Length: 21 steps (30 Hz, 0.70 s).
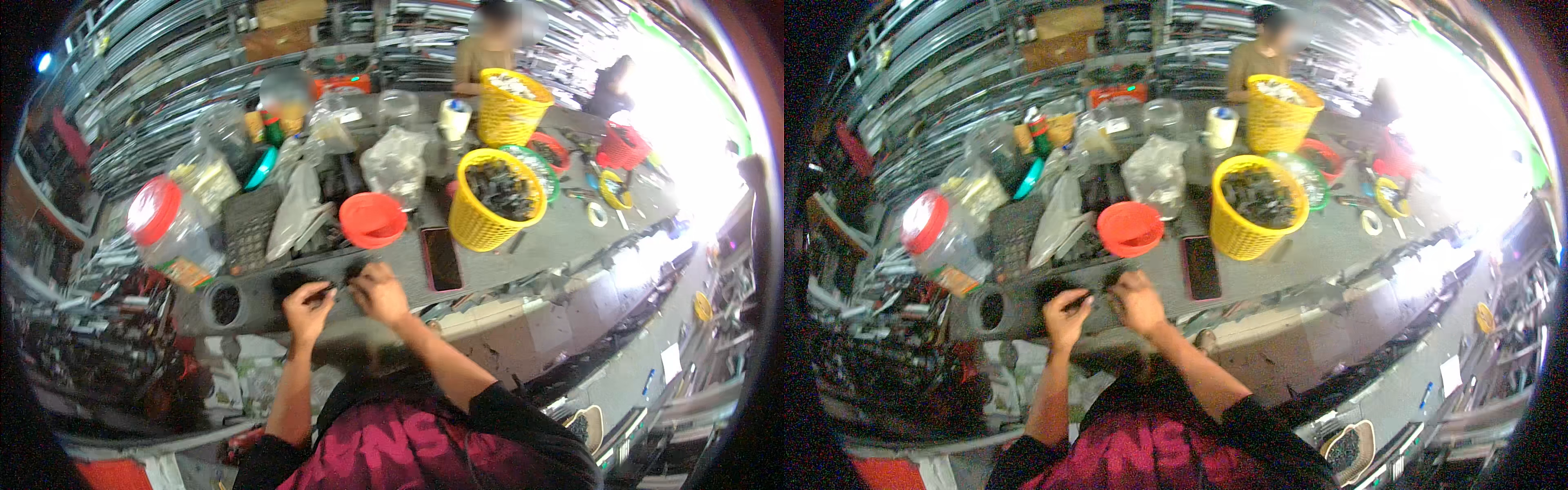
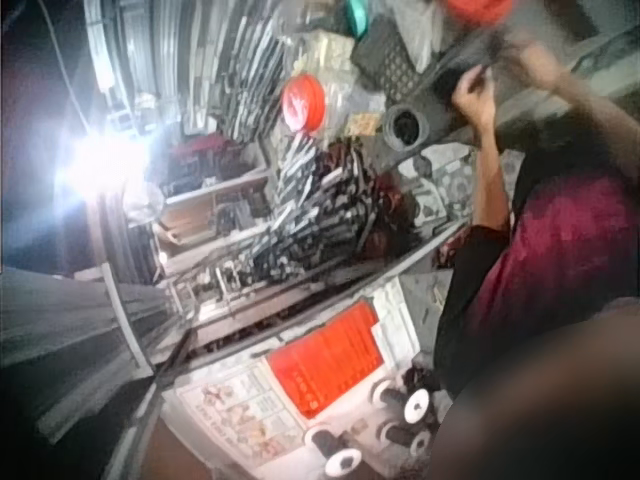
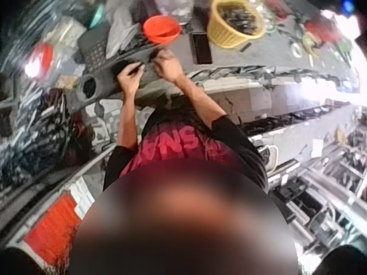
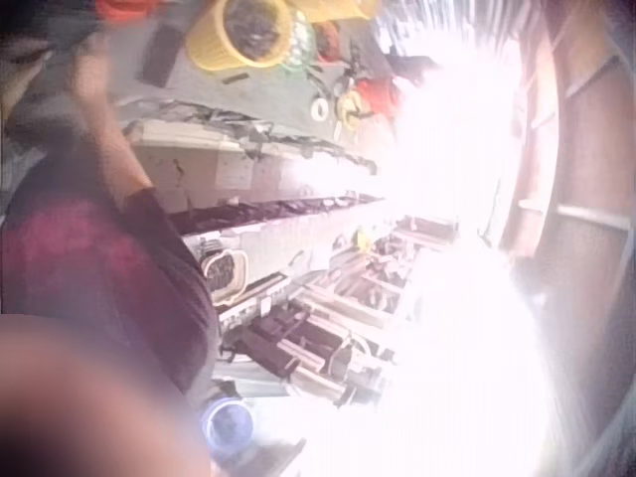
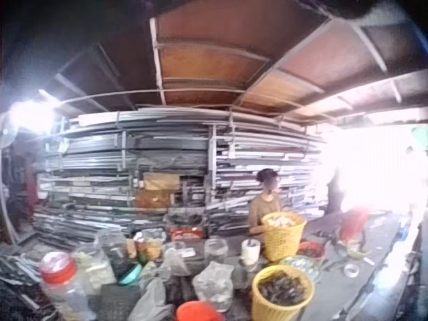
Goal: The person repeatedly picks small black components from a yellow basket, manipulates them with both hands, and places them into a small container on the table. The person also briefly handles a red bowl and a pink object before returning to the main task.
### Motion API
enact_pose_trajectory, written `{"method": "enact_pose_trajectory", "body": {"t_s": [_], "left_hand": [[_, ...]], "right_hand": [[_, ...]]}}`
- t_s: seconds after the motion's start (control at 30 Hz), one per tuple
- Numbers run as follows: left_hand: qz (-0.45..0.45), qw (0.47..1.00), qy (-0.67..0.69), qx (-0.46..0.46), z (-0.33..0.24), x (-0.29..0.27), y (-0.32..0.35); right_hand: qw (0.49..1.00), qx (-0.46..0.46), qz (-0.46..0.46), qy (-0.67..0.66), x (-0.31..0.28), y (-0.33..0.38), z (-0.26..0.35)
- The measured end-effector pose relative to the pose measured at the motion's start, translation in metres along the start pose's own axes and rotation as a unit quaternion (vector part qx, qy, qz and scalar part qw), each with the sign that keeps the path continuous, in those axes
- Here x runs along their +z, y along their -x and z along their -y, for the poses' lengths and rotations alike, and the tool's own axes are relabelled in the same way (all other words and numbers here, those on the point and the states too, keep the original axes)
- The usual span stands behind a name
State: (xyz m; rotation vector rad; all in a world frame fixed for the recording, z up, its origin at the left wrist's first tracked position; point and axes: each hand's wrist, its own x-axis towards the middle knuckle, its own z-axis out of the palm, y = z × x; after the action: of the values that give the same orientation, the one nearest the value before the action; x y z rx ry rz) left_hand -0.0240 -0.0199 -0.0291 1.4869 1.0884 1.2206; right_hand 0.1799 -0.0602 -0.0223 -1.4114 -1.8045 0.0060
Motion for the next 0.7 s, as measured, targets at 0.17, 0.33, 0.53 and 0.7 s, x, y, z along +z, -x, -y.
{"method": "enact_pose_trajectory", "body": {"t_s": [0.17,0.33,0.53,0.7], "left_hand": [[0.030,0.994,-0.055,0.085,-0.004,0.003,-0.001],[0.044,0.992,-0.044,0.109,-0.005,0.004,0.001],[0.053,0.997,-0.015,0.054,0.007,-0.005,-0.002],[0.068,0.997,0.043,-0.008,0.011,-0.011,-0.007]], "right_hand": [[0.999,-0.027,0.040,0.025,0.002,0.010,-0.006],[0.997,-0.004,0.002,-0.071,-0.006,0.008,-0.008],[0.994,0.003,0.002,-0.112,-0.013,0.009,0.003],[0.990,-0.044,0.019,-0.134,-0.004,0.012,0.035]]}}
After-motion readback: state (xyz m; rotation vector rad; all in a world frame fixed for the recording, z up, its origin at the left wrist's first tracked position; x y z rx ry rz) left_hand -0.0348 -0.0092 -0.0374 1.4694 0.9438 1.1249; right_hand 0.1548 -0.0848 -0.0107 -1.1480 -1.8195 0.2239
